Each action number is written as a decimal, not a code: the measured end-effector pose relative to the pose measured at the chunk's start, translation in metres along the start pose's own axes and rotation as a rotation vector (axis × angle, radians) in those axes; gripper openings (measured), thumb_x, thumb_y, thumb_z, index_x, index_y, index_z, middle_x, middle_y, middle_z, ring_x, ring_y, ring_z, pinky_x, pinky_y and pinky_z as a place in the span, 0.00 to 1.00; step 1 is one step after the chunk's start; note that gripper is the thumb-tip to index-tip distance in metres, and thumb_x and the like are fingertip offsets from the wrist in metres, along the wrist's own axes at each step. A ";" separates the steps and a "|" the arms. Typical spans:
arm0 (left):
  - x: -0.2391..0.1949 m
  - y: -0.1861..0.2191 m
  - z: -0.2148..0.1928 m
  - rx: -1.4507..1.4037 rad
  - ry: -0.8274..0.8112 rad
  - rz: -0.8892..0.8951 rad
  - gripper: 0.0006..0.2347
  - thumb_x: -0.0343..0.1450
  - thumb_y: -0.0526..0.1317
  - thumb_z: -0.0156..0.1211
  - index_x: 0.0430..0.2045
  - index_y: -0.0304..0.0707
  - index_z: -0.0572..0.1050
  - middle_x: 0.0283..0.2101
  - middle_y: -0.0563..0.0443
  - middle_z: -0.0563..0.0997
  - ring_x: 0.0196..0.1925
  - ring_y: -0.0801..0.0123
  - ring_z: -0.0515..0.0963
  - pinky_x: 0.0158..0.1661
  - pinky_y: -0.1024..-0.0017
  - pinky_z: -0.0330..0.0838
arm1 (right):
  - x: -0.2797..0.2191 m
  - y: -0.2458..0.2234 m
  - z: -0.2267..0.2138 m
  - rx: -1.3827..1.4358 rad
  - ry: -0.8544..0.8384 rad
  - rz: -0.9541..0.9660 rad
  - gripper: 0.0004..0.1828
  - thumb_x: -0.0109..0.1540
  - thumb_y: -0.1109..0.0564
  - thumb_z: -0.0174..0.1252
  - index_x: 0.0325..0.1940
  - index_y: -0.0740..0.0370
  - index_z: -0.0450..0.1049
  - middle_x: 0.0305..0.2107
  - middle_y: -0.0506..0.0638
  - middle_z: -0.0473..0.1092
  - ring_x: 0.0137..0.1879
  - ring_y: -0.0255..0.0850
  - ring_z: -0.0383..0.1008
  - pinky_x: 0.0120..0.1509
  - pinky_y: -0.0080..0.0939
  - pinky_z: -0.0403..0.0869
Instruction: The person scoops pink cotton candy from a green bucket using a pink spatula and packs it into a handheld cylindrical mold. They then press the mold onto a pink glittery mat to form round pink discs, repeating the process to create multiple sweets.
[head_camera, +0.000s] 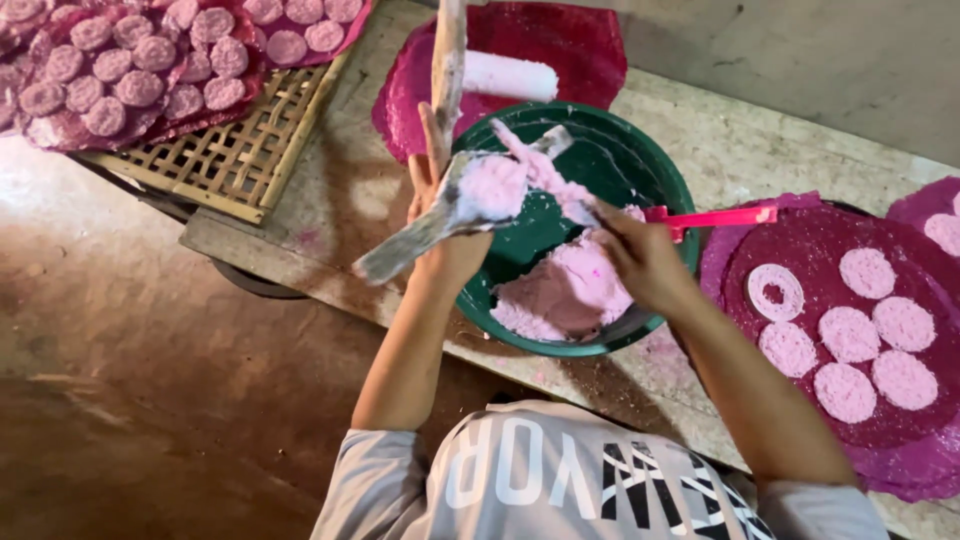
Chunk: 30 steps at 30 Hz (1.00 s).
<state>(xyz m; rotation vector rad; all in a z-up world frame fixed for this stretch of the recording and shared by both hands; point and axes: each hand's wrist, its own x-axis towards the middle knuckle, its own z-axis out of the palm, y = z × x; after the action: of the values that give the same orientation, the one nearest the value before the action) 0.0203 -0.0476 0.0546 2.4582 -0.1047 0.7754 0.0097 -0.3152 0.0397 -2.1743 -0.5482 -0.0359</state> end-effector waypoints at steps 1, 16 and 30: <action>0.000 0.002 0.001 0.032 0.005 0.014 0.17 0.67 0.42 0.68 0.51 0.47 0.79 0.78 0.38 0.44 0.59 0.41 0.72 0.49 0.53 0.77 | 0.003 0.000 0.007 -0.058 0.026 -0.165 0.24 0.68 0.63 0.53 0.69 0.67 0.67 0.58 0.68 0.72 0.58 0.42 0.76 0.58 0.42 0.74; -0.017 -0.031 0.098 -1.675 -0.007 -0.507 0.13 0.69 0.29 0.58 0.48 0.37 0.69 0.36 0.48 0.72 0.32 0.65 0.75 0.30 0.69 0.73 | -0.031 -0.008 0.020 -0.016 0.125 -0.022 0.23 0.68 0.61 0.56 0.68 0.63 0.70 0.36 0.65 0.74 0.32 0.40 0.74 0.42 0.38 0.74; -0.084 0.127 0.039 -1.896 -0.617 -0.631 0.23 0.58 0.27 0.61 0.50 0.31 0.72 0.43 0.46 0.78 0.43 0.62 0.80 0.42 0.68 0.77 | -0.063 0.034 -0.063 0.323 0.085 -0.314 0.42 0.73 0.35 0.46 0.84 0.55 0.45 0.75 0.65 0.52 0.75 0.60 0.58 0.71 0.57 0.62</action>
<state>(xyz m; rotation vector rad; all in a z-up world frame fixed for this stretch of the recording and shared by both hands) -0.0590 -0.1830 0.0440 0.6685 -0.1600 -0.3941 -0.0236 -0.4043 0.0396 -1.7506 -0.7849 -0.1952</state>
